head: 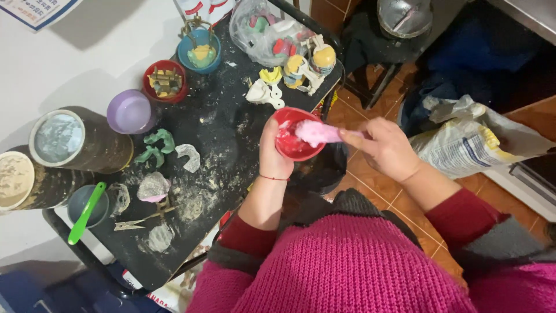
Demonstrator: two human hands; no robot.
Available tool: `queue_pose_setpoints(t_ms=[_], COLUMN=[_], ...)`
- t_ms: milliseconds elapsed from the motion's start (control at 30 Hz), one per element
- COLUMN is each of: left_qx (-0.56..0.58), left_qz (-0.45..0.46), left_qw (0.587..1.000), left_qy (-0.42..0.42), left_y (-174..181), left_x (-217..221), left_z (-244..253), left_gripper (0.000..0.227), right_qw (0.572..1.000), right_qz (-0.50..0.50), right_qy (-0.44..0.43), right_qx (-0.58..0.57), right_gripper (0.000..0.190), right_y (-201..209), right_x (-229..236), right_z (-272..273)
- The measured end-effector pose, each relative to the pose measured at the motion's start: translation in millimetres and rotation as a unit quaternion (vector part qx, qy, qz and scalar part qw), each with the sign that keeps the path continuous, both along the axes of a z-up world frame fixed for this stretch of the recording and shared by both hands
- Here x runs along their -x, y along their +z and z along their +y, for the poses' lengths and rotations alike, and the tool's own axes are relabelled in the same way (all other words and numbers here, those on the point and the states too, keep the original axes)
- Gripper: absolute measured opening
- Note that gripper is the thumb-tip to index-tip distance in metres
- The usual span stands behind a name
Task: The person mixes a white substance in a red bowl using a pink spatula. They then handle a pink mold and a yellow mold, placing them on the table. Later, they pour a white powder from a bag into the red bowl and add water from a purple bowl, continuing to mix the contents.
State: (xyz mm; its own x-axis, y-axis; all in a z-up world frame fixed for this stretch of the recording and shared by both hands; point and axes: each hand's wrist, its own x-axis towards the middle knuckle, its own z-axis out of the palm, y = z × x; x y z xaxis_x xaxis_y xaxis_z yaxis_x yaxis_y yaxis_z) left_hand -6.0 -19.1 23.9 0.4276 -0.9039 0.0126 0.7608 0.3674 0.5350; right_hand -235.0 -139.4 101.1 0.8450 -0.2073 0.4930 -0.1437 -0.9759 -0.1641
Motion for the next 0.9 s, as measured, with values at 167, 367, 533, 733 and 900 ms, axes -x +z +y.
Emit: queue_pose_setpoints(t_ms=[167,367,533,733,900], left_qx=[-0.065,-0.008,-0.019,-0.078,-0.116], left_qz=[0.008,-0.043,-0.033,-0.054,-0.116], left_qw=[0.996,0.999,0.998,0.993,0.982], left_qy=[0.063,0.001,0.04,0.074,-0.092], left_y=[-29,-2,-19,-26,2], left_x=[-13,7,3,-17,-10], left_z=[-6,-18,-18,-14,-23], left_gripper=[0.039,0.041,0.039,0.043,0.045], right_qw=[0.998,0.918,0.699,0.753,0.992], right_qz=[0.054,0.005,0.046,0.113,0.096], right_qy=[-0.029,-0.046,-0.081,-0.171,0.007], right_qx=[-0.009,-0.394,-0.709,-0.625,0.087], right_gripper=[0.051,0.017,0.031,0.026,0.042], right_y=[-5,-41,-68,-52,71], right_x=[28,7,6,40,-19], right_z=[-12,-19,-29,-34,-18])
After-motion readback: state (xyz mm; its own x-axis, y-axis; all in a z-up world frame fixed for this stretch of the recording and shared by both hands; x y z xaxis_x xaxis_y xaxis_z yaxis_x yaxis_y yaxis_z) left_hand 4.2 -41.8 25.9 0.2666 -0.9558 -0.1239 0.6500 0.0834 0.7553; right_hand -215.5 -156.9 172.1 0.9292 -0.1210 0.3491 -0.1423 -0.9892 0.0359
